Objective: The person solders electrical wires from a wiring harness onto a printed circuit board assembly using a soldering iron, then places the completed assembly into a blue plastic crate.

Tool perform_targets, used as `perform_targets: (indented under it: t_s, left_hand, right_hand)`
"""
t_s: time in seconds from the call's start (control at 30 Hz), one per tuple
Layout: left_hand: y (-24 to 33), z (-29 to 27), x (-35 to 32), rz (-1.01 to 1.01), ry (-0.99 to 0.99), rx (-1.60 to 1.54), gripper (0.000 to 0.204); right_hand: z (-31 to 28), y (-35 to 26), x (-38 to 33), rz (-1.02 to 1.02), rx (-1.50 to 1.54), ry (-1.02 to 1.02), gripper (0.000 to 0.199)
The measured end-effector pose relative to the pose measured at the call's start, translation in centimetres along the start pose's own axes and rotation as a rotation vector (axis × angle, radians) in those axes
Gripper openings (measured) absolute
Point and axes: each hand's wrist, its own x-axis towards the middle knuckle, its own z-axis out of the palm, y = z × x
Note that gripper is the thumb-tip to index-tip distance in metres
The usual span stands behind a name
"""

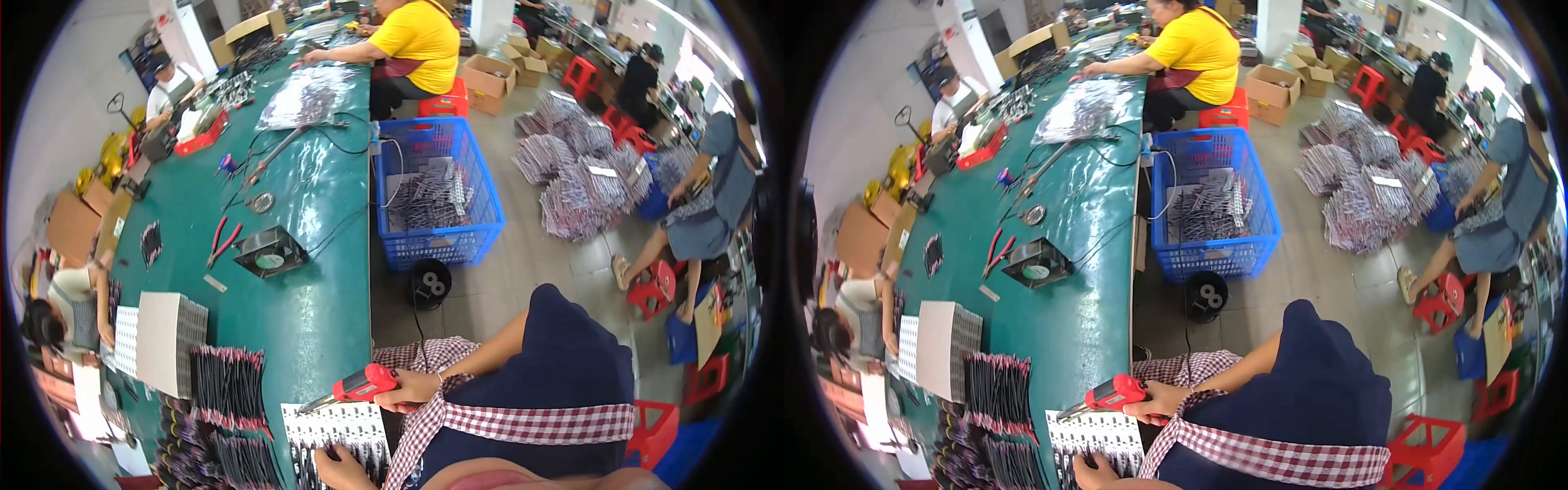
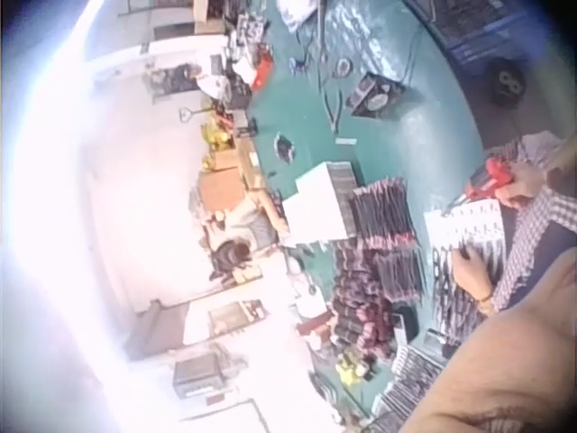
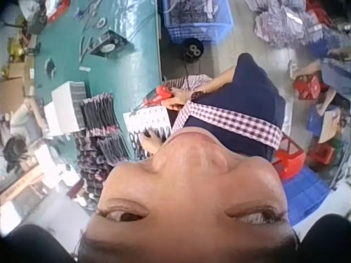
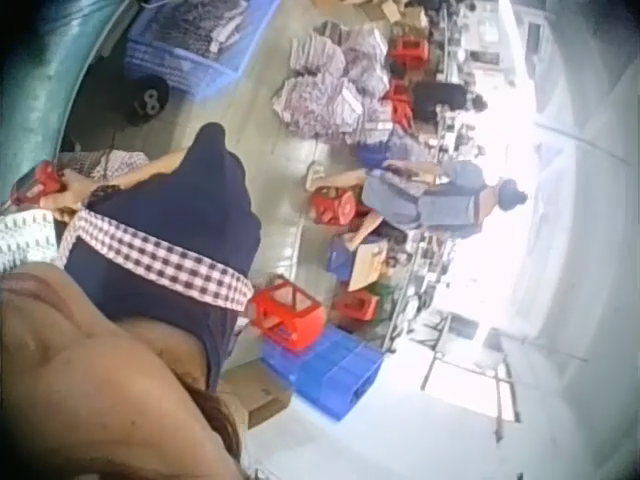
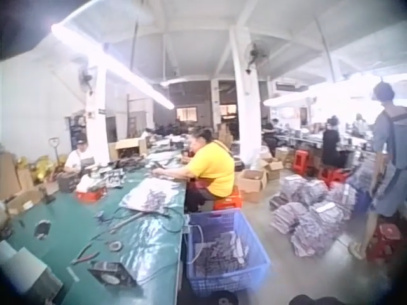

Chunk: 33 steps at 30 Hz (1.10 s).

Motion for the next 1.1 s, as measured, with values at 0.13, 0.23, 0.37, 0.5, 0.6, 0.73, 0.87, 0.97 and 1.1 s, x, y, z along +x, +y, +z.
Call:
perform_targets:
  t_s: [0.13,0.23,0.37,0.5,0.6,0.73,0.87,0.97,1.1]
  left_hand:
    - [0.1,-0.4,1.0,-0.012,-0.085,-0.016,0.035]
    - [0.2,-0.8,1.0,0.016,-0.119,-0.007,0.038]
    - [0.4,-1.2,1.8,0.004,-0.109,0.050,0.039]
    - [-1.0,-0.2,2.8,-0.009,-0.093,0.096,0.041]
    - [-1.6,0.3,2.6,0.066,-0.001,0.124,0.041]
    - [-1.2,-0.1,2.9,0.079,-0.013,0.127,0.040]
    - [-1.8,0.1,3.6,0.093,-0.004,0.150,0.041]
    - [-2.4,0.8,3.9,0.093,0.028,0.124,0.037]
    - [-3.9,1.7,2.9,0.147,0.059,0.120,0.030]
  right_hand:
    - [0.6,-1.7,-0.3,0.002,-0.009,-0.001,0.045]
    - [1.4,-2.3,-0.6,-0.007,0.001,-0.008,0.046]
    - [1.6,-1.0,0.6,-0.094,0.009,-0.048,0.044]
    - [1.8,-0.8,2.1,-0.109,0.019,-0.065,0.038]
    - [1.7,-0.3,2.7,-0.152,0.041,-0.014,0.043]
    - [1.5,-0.6,2.5,-0.144,0.027,-0.012,0.044]
    - [1.7,-0.4,3.3,-0.125,-0.007,-0.016,0.045]
    - [1.8,-0.2,3.3,-0.119,0.004,0.003,0.044]
    - [1.3,0.4,3.3,-0.090,0.051,0.005,0.044]
